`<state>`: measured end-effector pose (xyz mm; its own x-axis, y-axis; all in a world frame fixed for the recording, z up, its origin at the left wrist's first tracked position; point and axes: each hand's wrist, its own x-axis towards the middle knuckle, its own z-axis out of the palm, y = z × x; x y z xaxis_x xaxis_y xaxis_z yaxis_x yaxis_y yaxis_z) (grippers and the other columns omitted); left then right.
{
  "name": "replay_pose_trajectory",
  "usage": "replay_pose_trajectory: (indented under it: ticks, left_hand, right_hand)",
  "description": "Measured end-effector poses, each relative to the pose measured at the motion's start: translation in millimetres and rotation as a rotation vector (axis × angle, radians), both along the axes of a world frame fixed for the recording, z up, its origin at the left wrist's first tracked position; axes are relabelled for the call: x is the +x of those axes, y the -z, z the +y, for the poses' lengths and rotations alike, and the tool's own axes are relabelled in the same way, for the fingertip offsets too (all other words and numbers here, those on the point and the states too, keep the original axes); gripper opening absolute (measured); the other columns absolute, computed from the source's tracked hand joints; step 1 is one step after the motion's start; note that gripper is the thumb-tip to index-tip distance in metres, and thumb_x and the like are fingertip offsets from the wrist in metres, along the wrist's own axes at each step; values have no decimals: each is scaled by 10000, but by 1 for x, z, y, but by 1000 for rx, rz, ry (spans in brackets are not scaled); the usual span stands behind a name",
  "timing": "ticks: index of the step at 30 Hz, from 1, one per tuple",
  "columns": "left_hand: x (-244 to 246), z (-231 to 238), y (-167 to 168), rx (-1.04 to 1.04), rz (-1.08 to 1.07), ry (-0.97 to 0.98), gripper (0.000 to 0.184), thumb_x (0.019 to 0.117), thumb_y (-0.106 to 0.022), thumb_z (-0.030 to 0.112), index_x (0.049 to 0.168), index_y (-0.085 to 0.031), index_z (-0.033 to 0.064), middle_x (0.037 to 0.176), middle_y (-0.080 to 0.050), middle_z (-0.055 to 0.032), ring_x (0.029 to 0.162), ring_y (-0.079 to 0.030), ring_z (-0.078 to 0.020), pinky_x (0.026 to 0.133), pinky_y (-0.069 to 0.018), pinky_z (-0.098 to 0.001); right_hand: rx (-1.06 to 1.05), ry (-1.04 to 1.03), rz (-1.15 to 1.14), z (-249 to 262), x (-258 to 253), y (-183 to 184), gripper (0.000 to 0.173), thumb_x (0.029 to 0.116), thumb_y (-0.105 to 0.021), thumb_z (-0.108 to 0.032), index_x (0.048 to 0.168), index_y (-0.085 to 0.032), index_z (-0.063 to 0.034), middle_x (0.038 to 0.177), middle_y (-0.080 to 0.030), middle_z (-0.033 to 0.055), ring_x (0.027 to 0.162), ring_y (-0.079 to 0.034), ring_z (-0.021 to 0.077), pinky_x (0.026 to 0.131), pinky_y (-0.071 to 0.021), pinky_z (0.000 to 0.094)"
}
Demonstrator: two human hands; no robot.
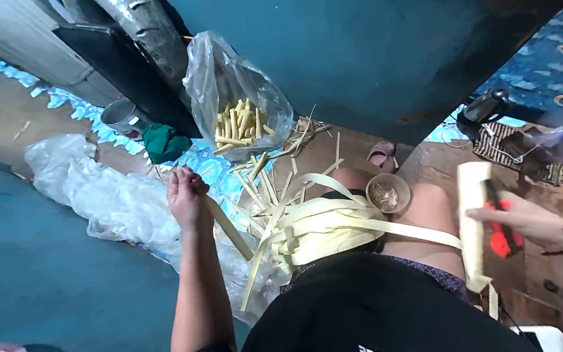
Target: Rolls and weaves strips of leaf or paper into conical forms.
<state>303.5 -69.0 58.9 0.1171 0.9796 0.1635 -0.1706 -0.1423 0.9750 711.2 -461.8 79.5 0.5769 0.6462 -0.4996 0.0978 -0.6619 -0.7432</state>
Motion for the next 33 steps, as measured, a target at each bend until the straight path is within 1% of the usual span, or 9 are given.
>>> replay_pose_trajectory:
  ticks: [4,7,10,12,18,22,26,30,33]
  left_hand:
    - [17,-22,14,-16,88,152,257,1107,-337,183,938,-529,207,744,-511,154,609,-464,44,589,-427,-143]
    - [52,-43,24,-15,132,298,274,1105,-336,195,934,-550,175,747,-514,131,605,-465,34,585,-436,-156]
    - [69,-57,22,63,190,395,275,1101,-338,181,940,-558,147,767,-518,113,635,-485,30,611,-448,-156]
    - [65,-54,26,129,233,406,272,1093,-350,180,939,-570,141,759,-513,104,632,-468,24,598,-426,-157]
    - [26,-34,48,308,626,260,296,1097,-382,187,1049,-612,6,802,-563,-6,678,-537,-42,666,-484,-233]
    - [15,-20,54,491,835,298,237,1049,-456,57,1087,-659,-59,963,-681,-176,876,-673,-273,830,-554,-480]
    - [8,3,67,664,1128,309,195,1031,-580,118,1120,-738,44,1182,-684,-211,1141,-618,-448,973,-437,-669]
    - [1,1,74,-87,1819,455,453,943,-740,350,1135,-699,-58,1251,-633,-326,1208,-575,-536,976,-409,-749]
    - [17,-20,59,-150,1826,528,519,965,-702,414,1191,-687,-53,1190,-657,-326,1166,-612,-514,964,-456,-708]
  right_hand:
    - [-263,-494,-33,93,-10,-30,254,978,-703,-242,1040,-609,-15,746,-582,51,622,-553,119,601,-490,299]
    - [205,-261,-159,180,-26,-51,329,968,-721,-275,1105,-628,9,814,-639,87,678,-613,168,663,-551,387]
    - [563,-163,-77,252,-47,-82,507,991,-692,-279,1433,-533,-89,1093,-742,4,698,-675,68,600,-563,243]
    - [655,-184,-20,267,-66,-88,484,999,-686,-238,1437,-546,-87,1168,-740,14,688,-689,80,561,-564,232]
    - [224,-594,-19,172,-79,-22,281,939,-757,-229,1189,-688,-118,847,-702,55,601,-626,146,557,-558,338]
    - [-162,-919,39,100,-76,37,411,912,-781,-330,1133,-654,-8,912,-647,148,772,-627,244,734,-529,464]
    - [-211,-843,-25,49,-83,79,401,1022,-635,-366,1139,-680,15,941,-671,184,854,-641,292,822,-511,496]
    - [-155,-721,-83,24,-100,83,380,1069,-546,-302,1283,-678,-17,1180,-702,216,1116,-673,336,1022,-481,521]
    - [55,-601,-130,14,-100,76,351,1051,-572,-272,1278,-694,-33,1209,-715,161,1128,-688,241,1043,-512,419]
